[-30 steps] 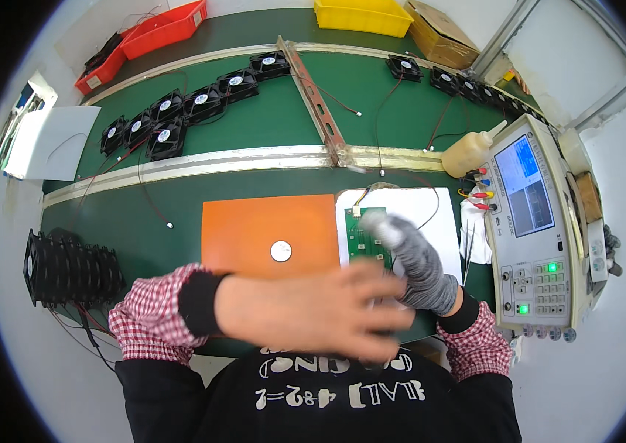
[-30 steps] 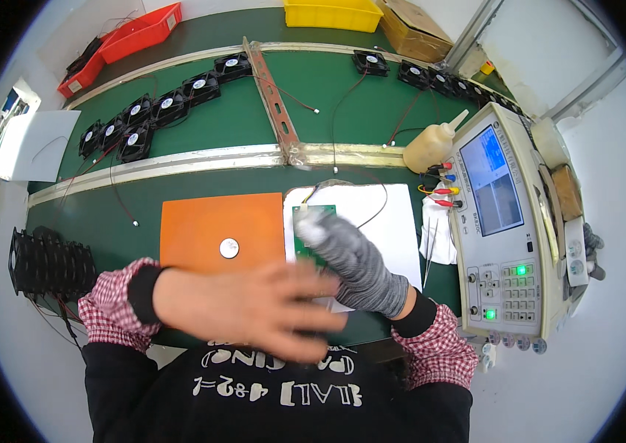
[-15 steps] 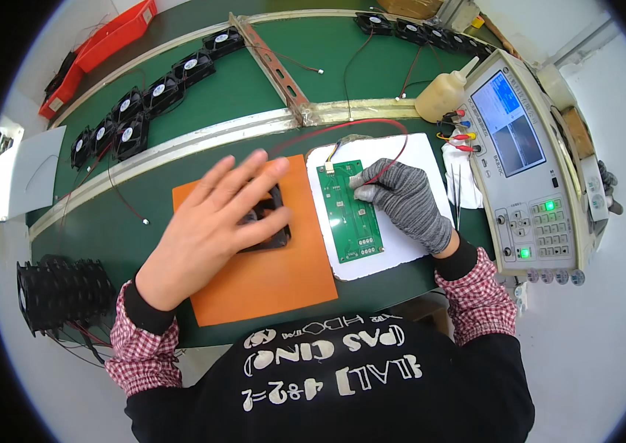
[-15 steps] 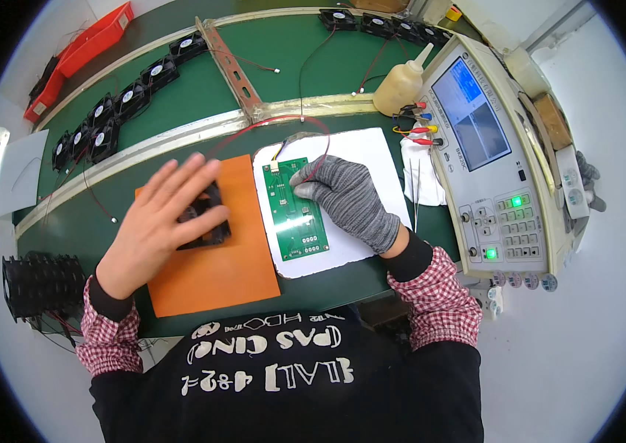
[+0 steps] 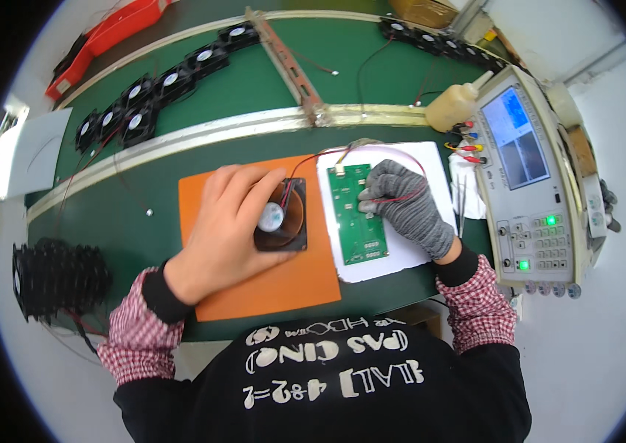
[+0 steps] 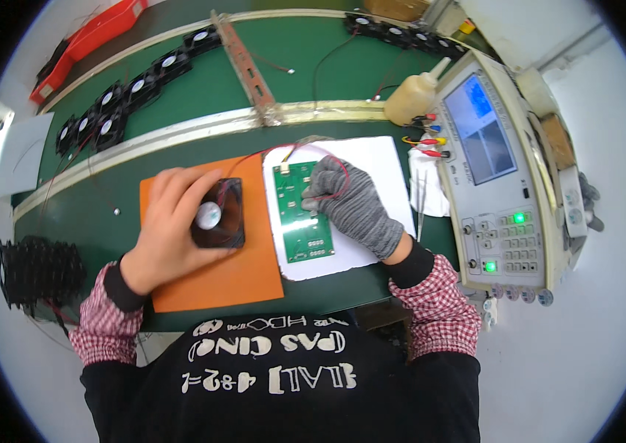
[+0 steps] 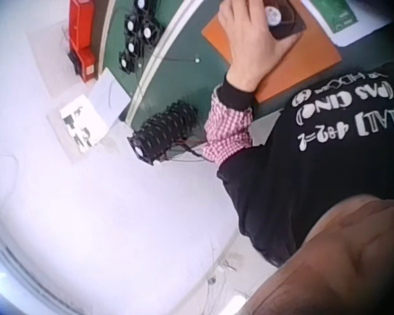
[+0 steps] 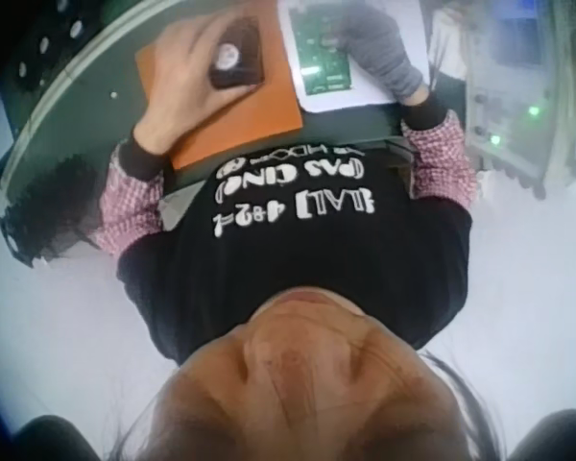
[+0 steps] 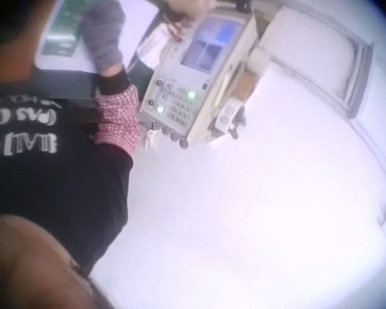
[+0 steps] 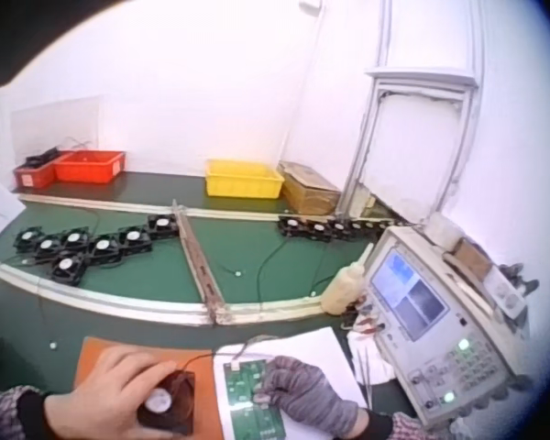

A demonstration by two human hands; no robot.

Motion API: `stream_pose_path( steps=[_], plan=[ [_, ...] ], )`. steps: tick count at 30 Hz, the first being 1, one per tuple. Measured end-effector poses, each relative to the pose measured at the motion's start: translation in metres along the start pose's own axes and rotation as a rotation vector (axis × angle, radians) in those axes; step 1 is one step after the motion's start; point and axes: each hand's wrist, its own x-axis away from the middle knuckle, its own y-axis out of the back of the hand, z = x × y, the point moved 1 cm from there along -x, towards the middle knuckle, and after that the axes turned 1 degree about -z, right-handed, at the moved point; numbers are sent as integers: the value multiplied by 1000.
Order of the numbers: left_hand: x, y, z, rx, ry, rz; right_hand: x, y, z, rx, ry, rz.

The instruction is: The person repeatedly picks up small black cooling fans from a green workbench, connects their wires to a green circuit board, and observes the fan spin. After each test, the person places the fan back on the workbench and repeats the process with another fan.

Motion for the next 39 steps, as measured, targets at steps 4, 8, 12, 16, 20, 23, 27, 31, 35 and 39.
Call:
stream_pose_path(
  steps=[4,8,12,16,20,23,27,31,35,39],
  plan=[
    [14,47,-40,-465,-474,-345,-1,2,1,16,51,-10],
    [18,61,-34,731,-65,-27,1,5,-1,35,74,-25],
    [19,66,-50,831,602,38,-1,1,-1,29,95,-25],
    [2,70,-41,294,-42,-174,2,-1,1,44,54,-47],
    [-45,33,-24,14,-411,-234,1,-1,8,247,237,-96],
    [-112,-6,36,-136,-374,-221,8,3,0,65,181,-205],
    [-144,-27,177,-382,237,-186,4,4,2,-121,58,-329],
    [-130,-19,252,-513,574,93,5,3,7,-147,4,-358],
    [-131,-27,186,-265,122,-402,9,4,18,-305,-149,-231],
    [-141,-6,109,-324,41,-380,5,1,29,-505,-226,-132]
  ],
)
